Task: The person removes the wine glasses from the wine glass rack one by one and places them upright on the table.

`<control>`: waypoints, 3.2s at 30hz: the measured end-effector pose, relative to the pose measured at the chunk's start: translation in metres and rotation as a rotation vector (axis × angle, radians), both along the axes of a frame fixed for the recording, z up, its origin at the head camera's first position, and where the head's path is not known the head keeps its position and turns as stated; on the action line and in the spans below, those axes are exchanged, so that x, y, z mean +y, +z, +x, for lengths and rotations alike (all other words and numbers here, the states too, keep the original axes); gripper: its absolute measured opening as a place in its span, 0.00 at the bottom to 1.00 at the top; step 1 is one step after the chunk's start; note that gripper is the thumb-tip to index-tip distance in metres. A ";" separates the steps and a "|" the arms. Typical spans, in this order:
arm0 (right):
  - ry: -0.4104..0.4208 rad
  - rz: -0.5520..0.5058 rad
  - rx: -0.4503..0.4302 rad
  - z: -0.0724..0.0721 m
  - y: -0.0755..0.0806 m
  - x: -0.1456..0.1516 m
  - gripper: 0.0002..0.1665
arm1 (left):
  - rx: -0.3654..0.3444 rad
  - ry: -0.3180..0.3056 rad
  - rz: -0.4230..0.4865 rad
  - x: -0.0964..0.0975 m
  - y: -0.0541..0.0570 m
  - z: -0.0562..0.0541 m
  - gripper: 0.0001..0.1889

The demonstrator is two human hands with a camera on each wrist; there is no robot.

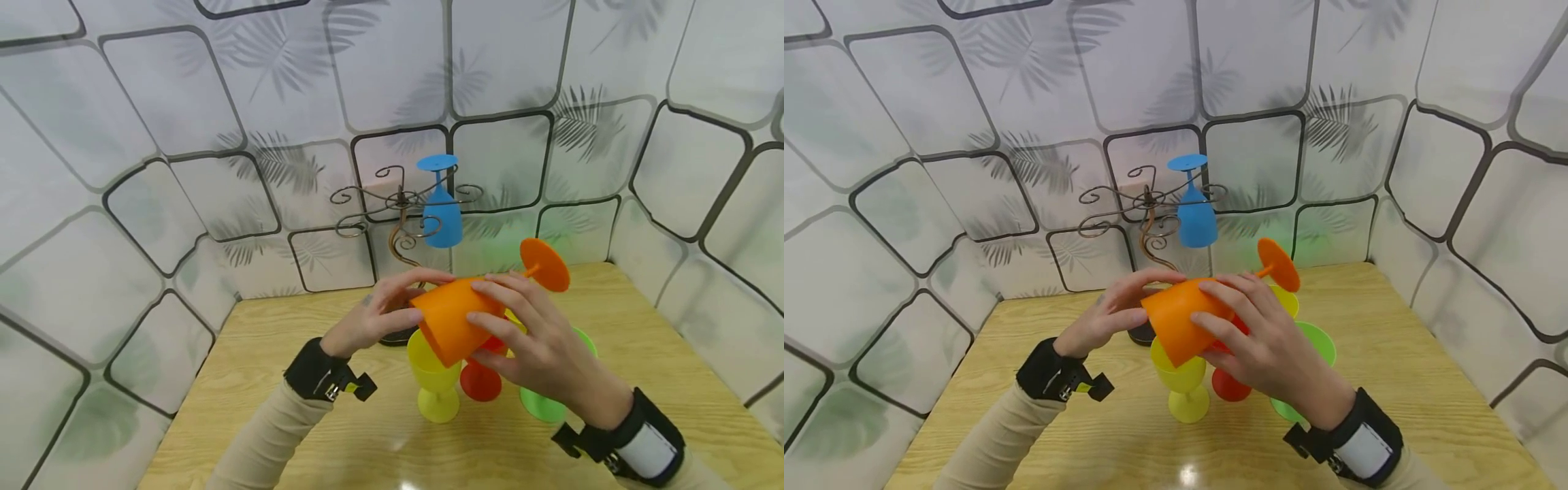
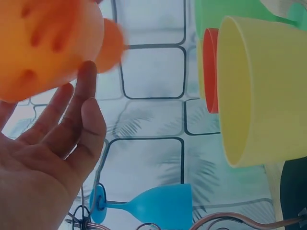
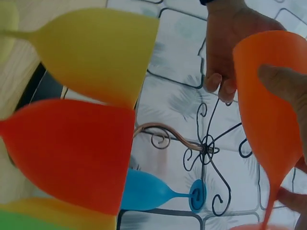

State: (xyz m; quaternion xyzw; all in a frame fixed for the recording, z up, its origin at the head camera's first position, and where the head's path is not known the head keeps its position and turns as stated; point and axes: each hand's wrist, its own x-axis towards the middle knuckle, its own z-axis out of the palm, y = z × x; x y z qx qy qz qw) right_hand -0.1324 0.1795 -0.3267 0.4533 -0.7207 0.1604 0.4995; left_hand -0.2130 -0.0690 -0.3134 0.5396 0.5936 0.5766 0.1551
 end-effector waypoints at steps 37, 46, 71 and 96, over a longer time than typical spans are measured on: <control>0.329 -0.503 -0.623 0.025 -0.009 0.003 0.44 | 0.179 0.144 0.042 0.010 0.020 0.015 0.52; 0.218 -0.425 -0.628 0.029 -0.023 0.007 0.52 | 0.223 0.151 0.023 0.011 0.011 0.017 0.46; 0.027 -0.268 -0.521 0.036 -0.052 0.028 0.51 | 0.376 0.121 -0.164 0.016 -0.014 0.019 0.36; -0.253 -0.064 -0.641 0.047 -0.075 0.044 0.53 | 0.484 0.179 -0.488 0.030 -0.038 0.033 0.37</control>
